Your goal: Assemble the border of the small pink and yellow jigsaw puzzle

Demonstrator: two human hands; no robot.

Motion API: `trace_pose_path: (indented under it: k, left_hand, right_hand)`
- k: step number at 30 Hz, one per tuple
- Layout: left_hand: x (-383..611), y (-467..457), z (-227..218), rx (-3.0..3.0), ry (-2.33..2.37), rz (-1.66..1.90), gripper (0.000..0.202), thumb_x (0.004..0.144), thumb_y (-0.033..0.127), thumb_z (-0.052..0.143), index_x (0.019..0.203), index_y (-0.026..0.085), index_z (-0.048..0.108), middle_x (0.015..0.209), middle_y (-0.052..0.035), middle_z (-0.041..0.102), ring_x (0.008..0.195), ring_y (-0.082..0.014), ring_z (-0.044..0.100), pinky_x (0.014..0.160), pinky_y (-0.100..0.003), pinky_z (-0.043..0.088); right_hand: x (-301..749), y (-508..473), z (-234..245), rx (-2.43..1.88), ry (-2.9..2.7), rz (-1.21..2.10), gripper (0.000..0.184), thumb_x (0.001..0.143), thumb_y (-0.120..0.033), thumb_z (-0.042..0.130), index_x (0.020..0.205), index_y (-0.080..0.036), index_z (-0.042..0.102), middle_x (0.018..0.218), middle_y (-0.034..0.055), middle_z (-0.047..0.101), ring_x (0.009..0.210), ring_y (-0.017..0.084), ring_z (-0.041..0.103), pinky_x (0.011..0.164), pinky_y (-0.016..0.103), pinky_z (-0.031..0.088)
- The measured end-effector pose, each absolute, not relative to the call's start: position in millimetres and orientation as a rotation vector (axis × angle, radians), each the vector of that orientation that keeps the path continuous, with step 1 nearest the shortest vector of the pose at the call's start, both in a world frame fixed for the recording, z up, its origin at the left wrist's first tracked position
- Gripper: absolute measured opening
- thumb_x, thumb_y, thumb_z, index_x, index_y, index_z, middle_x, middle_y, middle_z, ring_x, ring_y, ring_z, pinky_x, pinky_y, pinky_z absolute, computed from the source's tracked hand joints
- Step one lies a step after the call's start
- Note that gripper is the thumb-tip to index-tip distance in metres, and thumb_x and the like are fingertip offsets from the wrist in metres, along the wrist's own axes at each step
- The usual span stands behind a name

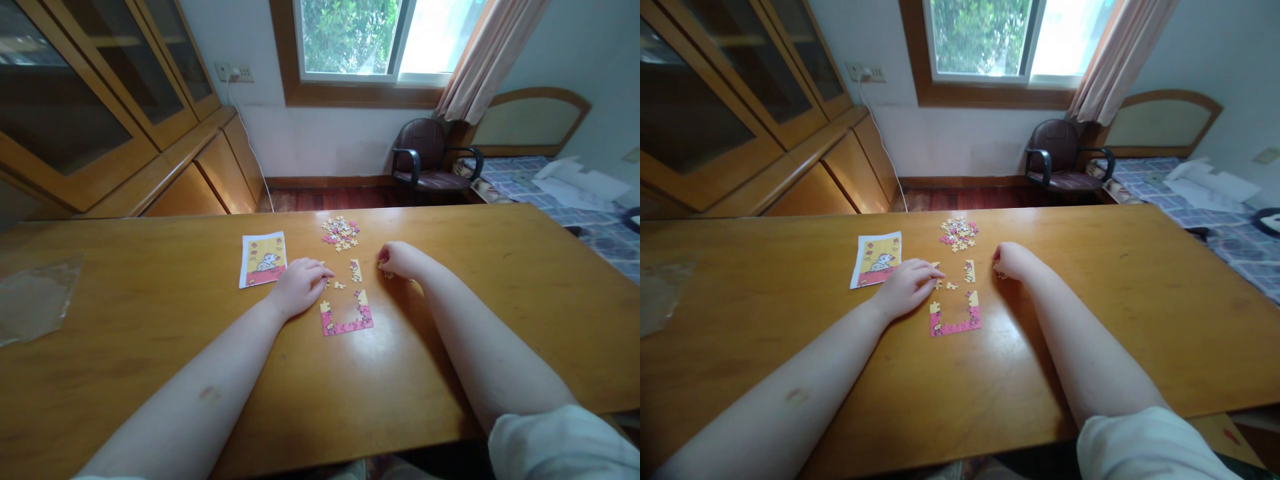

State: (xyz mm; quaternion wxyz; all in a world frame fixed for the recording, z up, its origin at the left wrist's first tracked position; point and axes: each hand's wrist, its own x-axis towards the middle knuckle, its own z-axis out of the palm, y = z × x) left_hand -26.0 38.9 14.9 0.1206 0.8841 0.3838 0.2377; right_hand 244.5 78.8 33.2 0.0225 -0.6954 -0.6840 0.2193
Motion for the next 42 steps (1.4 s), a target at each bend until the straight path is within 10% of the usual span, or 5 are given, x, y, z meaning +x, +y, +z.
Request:
trace_pose_path:
  k: [42]
  left_hand:
    - [-22,37,14,2.478,1.270,0.826,0.018,0.082,0.029,0.063,0.097,0.021,0.065,0.093,-0.0031,0.071,0.085,-0.0193,0.063,0.080,-0.035,0.048]
  right_hand:
    - [165,43,1,-1.200,-1.601,1.214,0.021,0.069,-0.029,0.071,0.081,-0.020,0.056,0.076,-0.0010,0.065,0.070,0.014,0.066,0.064,0.027,0.052]
